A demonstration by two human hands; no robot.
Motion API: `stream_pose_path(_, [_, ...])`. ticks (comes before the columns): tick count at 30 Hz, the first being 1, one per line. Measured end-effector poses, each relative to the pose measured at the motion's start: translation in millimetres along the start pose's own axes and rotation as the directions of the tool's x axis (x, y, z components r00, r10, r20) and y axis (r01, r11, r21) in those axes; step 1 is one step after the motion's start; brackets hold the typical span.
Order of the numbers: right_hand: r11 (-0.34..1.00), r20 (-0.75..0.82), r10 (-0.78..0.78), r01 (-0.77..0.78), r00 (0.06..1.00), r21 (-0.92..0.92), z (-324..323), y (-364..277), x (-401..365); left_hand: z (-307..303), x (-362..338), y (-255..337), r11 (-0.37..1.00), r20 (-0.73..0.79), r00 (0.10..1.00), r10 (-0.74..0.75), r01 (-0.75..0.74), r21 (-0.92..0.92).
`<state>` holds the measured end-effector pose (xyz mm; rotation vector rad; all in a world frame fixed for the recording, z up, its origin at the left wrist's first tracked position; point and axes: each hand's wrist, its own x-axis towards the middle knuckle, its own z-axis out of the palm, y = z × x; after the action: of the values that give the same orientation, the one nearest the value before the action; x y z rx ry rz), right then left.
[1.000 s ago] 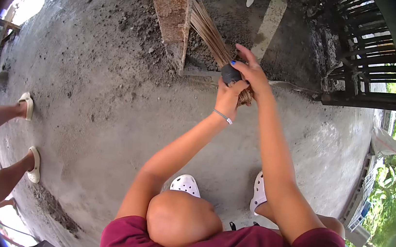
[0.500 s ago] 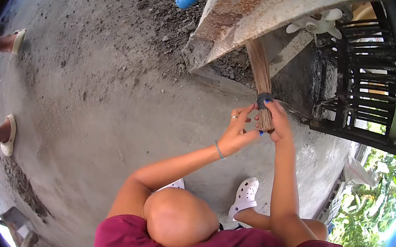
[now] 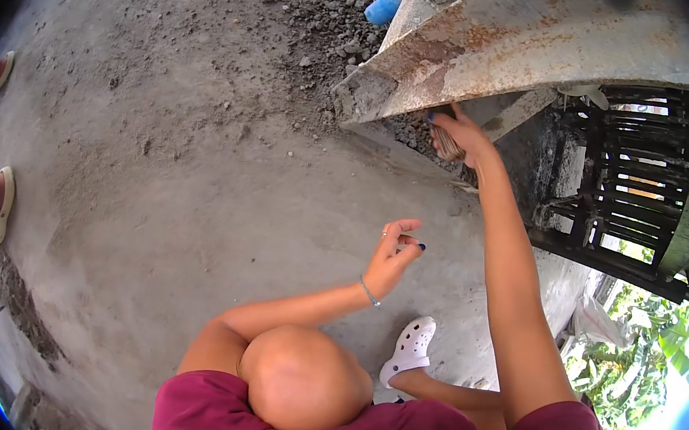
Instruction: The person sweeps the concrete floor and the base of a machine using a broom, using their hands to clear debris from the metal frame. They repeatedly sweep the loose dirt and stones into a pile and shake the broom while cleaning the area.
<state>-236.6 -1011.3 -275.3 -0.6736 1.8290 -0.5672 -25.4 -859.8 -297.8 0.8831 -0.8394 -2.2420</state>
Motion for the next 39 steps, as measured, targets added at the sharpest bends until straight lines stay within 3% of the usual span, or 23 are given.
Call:
stream_pose_path(1, [1.000, 0.011, -0.019, 0.019, 1.000, -0.005, -7, 3, -17, 2, -2, -4, 1.000, 0.018, 1.000, -0.023, 0.023, 0.009])
stream_pose_path(4, [0.998, -0.165, 0.015, -0.005, 0.986, 0.060, -2, 10, -45, 11, -4, -13, 0.999, 0.062, 0.997, -0.039, 0.037, 0.026])
stream_pose_path(7, [0.943, -0.215, 0.091, -0.015, 0.972, 0.332, 20, 19, -2, 16, -8, -16, 0.996, 0.098, 0.992, -0.075, 0.070, 0.060])
stream_pose_path(9, [0.996, -0.039, 0.090, -0.090, 0.995, 0.008, 45, -5, 5, 15, -12, -19, 0.994, 0.104, 0.990, -0.096, 0.090, 0.061])
stream_pose_path(11, [0.988, 0.140, 0.143, -0.132, 0.980, -0.086, 46, -8, 32, 17, -15, -30, 0.994, 0.118, 0.987, -0.106, 0.104, 0.025])
stream_pose_path(13, [0.981, 0.173, 0.151, -0.126, 0.973, -0.149, 25, -29, 11, 15, -18, -37, 0.992, 0.131, 0.983, -0.130, 0.128, 0.022])
stream_pose_path(17, [0.997, 0.003, 0.057, -0.056, 0.998, -0.052, 2, -10, -54, 14, -17, -41, 0.988, 0.138, 0.978, -0.156, 0.156, 0.011])
stream_pose_path(20, [0.996, -0.195, 0.083, -0.073, 0.977, 0.058, 3, 38, -64, 17, -12, -38, 0.995, 0.045, 0.994, -0.100, 0.099, 0.029])
stream_pose_path(23, [0.991, -0.060, 0.128, -0.129, 0.990, -0.024, 36, 56, -74, 14, -1, -30, 0.996, -0.134, 0.989, -0.059, 0.049, -0.076])
stream_pose_path(26, [0.991, 0.099, 0.124, -0.128, 0.987, 0.035, 35, 21, -105, 6, 13, -16, 0.975, -0.173, 0.980, -0.095, 0.057, -0.215])
stream_pose_path(29, [0.989, 0.093, 0.087, -0.097, 0.992, 0.115, 4, 20, -131, 11, 23, 10, 0.977, 0.022, 0.996, 0.082, -0.076, -0.199])
stream_pose_path(31, [0.995, 0.025, 0.004, -0.006, 1.000, 0.099, -2, 41, -143, 23, 33, 21, 0.988, 0.199, 0.968, 0.155, -0.148, -0.050])
stream_pose_path(32, [0.990, -0.054, -0.046, 0.053, 0.997, 0.128, 4, 48, -149, 35, 37, 14, 0.989, 0.150, 0.979, 0.139, -0.144, 0.021])
stream_pose_path(34, [0.984, -0.240, -0.018, -0.026, 0.971, -0.177, 29, 37, -166, 56, 41, -1, 0.979, 0.058, 0.992, 0.109, -0.118, 0.166])
stream_pose_path(36, [0.868, -0.402, -0.069, -0.144, 0.913, -0.476, 44, 37, -175, 52, 35, 0, 0.999, 0.185, 0.982, 0.024, -0.017, -0.039])
stream_pose_path(37, [0.857, -0.405, -0.007, -0.203, 0.914, -0.473, 44, 35, -182, 51, 33, 6, 0.990, 0.251, 0.968, -0.007, 0.041, -0.132])
stream_pose_path(39, [0.825, -0.406, 0.120, -0.318, 0.906, -0.467, 49, 24, -203, 51, 17, 13, 0.974, 0.339, 0.935, -0.106, 0.166, -0.153])
